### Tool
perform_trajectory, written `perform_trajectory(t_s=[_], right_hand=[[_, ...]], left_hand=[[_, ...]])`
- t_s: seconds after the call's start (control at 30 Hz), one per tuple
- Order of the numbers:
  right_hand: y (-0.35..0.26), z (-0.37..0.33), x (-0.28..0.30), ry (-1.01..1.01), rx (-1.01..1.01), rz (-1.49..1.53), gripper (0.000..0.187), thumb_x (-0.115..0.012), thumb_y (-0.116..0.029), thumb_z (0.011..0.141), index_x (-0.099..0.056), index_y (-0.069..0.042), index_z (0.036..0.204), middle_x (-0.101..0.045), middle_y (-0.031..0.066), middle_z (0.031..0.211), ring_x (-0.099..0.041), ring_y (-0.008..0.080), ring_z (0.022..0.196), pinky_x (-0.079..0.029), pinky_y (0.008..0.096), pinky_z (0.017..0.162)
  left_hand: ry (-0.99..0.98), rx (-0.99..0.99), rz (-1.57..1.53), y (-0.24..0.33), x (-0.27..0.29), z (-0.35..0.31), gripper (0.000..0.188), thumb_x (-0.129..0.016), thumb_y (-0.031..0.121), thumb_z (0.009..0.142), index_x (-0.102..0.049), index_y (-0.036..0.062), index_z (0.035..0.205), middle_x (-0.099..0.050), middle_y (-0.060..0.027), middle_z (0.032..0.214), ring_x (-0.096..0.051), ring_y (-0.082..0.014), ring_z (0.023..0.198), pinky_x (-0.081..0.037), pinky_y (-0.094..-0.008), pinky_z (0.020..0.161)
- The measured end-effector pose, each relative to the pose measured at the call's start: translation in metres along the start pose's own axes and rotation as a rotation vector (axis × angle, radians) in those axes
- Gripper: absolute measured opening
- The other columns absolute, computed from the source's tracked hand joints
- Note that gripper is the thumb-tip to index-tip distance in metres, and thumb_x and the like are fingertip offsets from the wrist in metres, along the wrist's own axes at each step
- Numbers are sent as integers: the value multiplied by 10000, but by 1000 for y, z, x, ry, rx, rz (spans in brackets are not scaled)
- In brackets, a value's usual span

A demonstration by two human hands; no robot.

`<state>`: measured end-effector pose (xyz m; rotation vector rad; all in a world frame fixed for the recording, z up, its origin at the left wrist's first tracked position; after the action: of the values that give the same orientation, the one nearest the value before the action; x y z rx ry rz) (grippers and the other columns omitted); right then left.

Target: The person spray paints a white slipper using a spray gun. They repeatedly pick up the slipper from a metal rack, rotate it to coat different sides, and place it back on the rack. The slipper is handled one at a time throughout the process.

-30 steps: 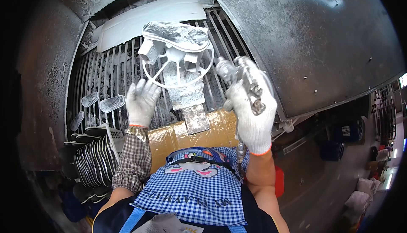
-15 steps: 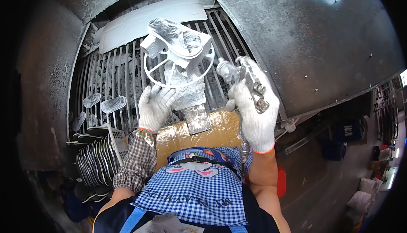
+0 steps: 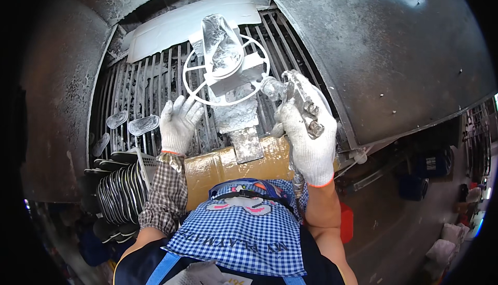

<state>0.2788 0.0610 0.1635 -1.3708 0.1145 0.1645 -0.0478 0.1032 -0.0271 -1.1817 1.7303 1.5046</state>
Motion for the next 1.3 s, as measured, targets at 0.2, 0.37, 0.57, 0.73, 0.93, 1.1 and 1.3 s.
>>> perform_trajectory(t_s=[0.2,0.37,0.57,0.73,0.93,1.1,1.3], right_hand=[[1,3,-22,-128,17,-32,528,-654,-54,1020,-512,87,1508,-727,98,1073,-669,90,800,-554,237,726],[17,17,-22,-94,-36,-10,530,-663,-53,1015,-516,90,1503,-727,93,1060,-671,90,809,-547,231,730],[31,27,-27,-52,-2,18,513,-674,-66,1029,-530,72,1501,-735,73,1040,-671,82,837,-554,234,762],[33,30,-37,-76,-64,114,497,-655,-72,1049,-523,47,1514,-729,51,1019,-654,61,792,-536,210,702],[33,35,-44,-78,16,34,510,-645,-71,1059,-500,44,1534,-708,46,960,-638,67,766,-532,223,684],[33,32,-44,-19,21,86,539,-652,-53,1055,-472,61,1549,-692,47,930,-634,80,755,-533,230,683],[32,25,-30,4,79,81,535,-632,-63,1076,-446,58,1563,-698,101,1105,-651,98,848,-585,264,756]], left_hand=[[85,13,-21,-4,21,2,426,-602,400,1054,-613,19,1244,-651,-286,1341,-670,-435,1184,-564,-556,1027],[115,65,-15,-17,31,-6,510,-584,420,1055,-587,-16,1318,-638,-282,1349,-652,-440,1229,-544,-577,1072],[140,105,-8,-26,41,-10,553,-596,443,1051,-577,-16,1360,-606,-295,1418,-636,-451,1257,-535,-584,1078],[120,136,-36,-31,40,-13,477,-618,438,1046,-632,24,1283,-660,-262,1338,-658,-415,1218,-551,-548,1043],[45,157,-29,-36,24,-16,440,-631,432,1044,-656,48,1256,-693,-233,1281,-681,-396,1174,-569,-523,1006],[-22,164,-9,-40,11,-17,620,-606,449,1050,-527,-20,1447,-620,-274,1389,-659,-404,1230,-562,-527,1057],[-51,167,-48,-38,-6,-20,580,-617,423,1046,-575,-21,1417,-663,-241,1346,-688,-387,1168,-576,-519,1012]])
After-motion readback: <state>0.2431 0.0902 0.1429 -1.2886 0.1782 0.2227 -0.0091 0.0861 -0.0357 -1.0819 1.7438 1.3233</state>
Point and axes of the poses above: each hand's wrist, its own z-axis towards the middle knuckle, its own x-axis out of the back of the hand, y = z × x, the point moved 5 cm from there along z, towards the middle knuckle
